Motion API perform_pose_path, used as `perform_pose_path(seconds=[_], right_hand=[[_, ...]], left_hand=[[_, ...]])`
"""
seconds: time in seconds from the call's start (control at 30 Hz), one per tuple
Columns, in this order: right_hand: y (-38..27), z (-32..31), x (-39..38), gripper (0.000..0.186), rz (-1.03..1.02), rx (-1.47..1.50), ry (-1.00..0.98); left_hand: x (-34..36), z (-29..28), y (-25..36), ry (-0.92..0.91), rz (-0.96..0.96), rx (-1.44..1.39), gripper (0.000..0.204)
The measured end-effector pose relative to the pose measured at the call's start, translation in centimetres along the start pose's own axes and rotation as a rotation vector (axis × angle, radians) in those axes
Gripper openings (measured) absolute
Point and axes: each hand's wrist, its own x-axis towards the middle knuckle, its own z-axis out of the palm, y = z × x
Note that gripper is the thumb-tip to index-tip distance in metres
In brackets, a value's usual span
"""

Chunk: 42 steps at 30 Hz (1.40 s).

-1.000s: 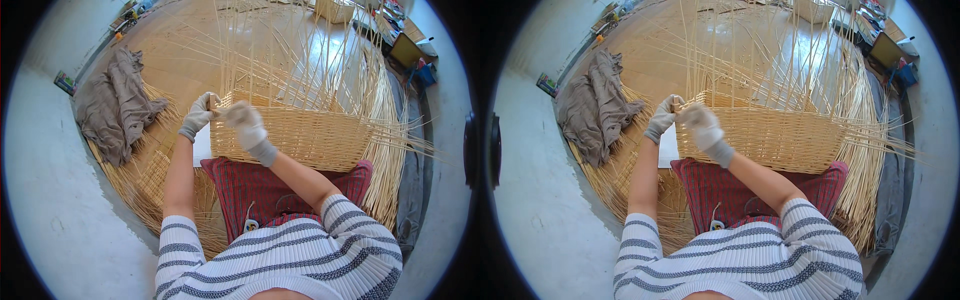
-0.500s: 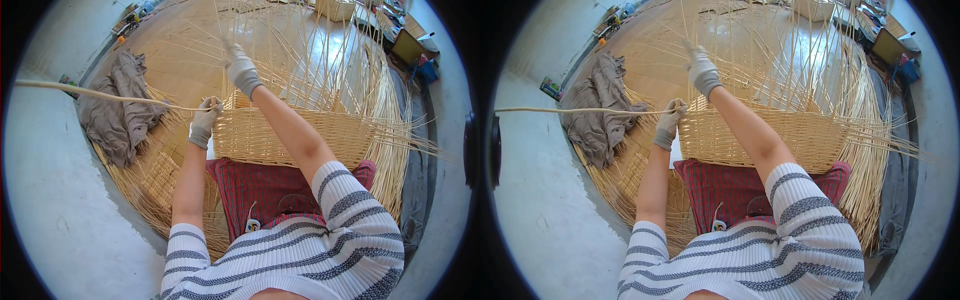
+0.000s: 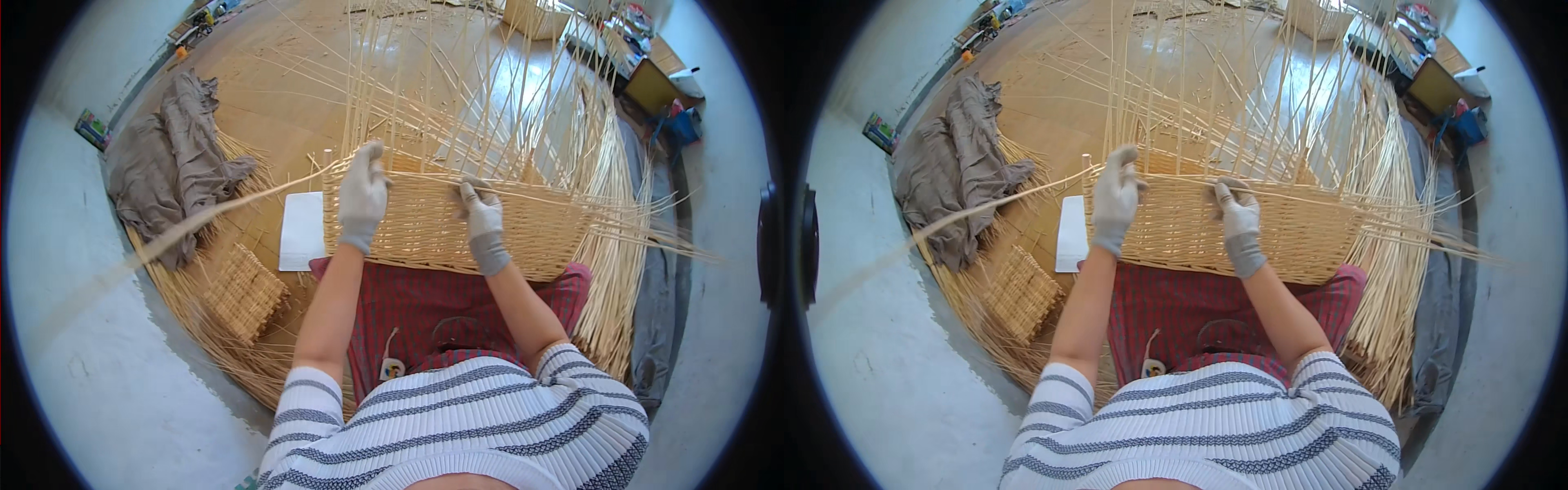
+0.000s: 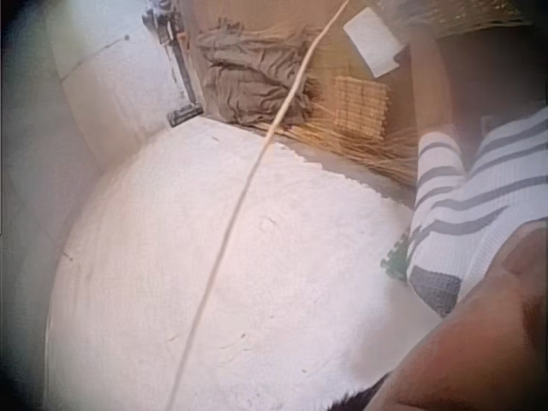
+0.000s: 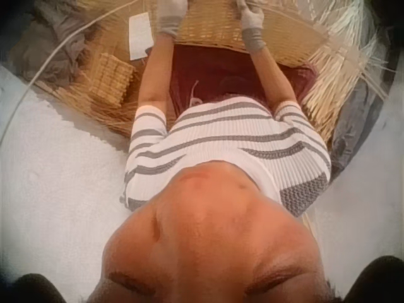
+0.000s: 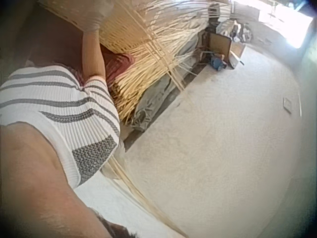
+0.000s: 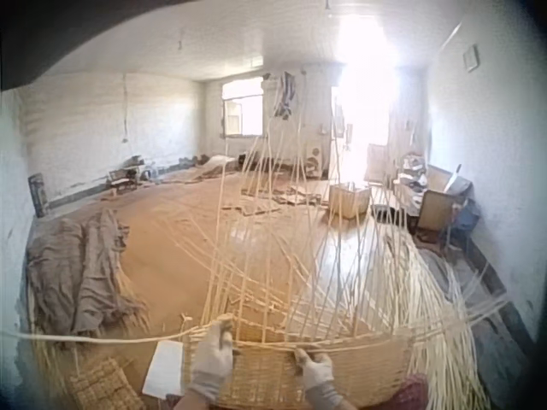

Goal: Weave a rectangular basket using long strips of bamboo or similar material.

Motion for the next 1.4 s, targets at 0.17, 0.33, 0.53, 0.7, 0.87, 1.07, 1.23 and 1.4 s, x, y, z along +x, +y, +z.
perform_pose_path(seconds=[0.17,0.33,0.53,0.7,0.87,1.07,1.23,1.4], right_hand=[[-4.9,8.4,7.3,0.057,-0.923,-0.609,-0.049],[-11.4,12.2,6.3,0.071,-0.264,-0.685,-0.164],[-1.3,-2.7,5.4,0.060,-0.453,-0.096,0.044],[-9.2,3.1,10.4,0.072,-0.910,-1.190,0.027],[-4.6,-8.2,5.1,0.052,-0.455,0.136,0.068],[-11.3,-5.5,7.1,0.045,-0.867,-1.048,0.156],[-9.8,-11.0,5.6,0.042,-0.607,-0.446,0.067],[-6.6,-8.1,-3.6,0.035,-0.191,-0.355,0.166]], left_hand=[[2.9,0.9,-1.0,-0.372,-0.392,0.279,0.037],[2.6,-0.5,-1.4,-0.222,-0.495,0.229,0.031],[-0.7,4.9,0.3,0.045,0.360,0.745,0.051],[-2.7,8.9,1.3,-0.441,0.147,0.893,0.074],[-3.2,9.6,-1.0,-0.352,0.306,0.923,0.077],[-5.0,15.3,3.8,-0.420,0.474,0.768,0.055],[-4.7,16.1,2.6,-0.518,0.278,1.018,0.052],[-5.5,14.5,1.4,-0.423,0.382,0.842,0.046]])
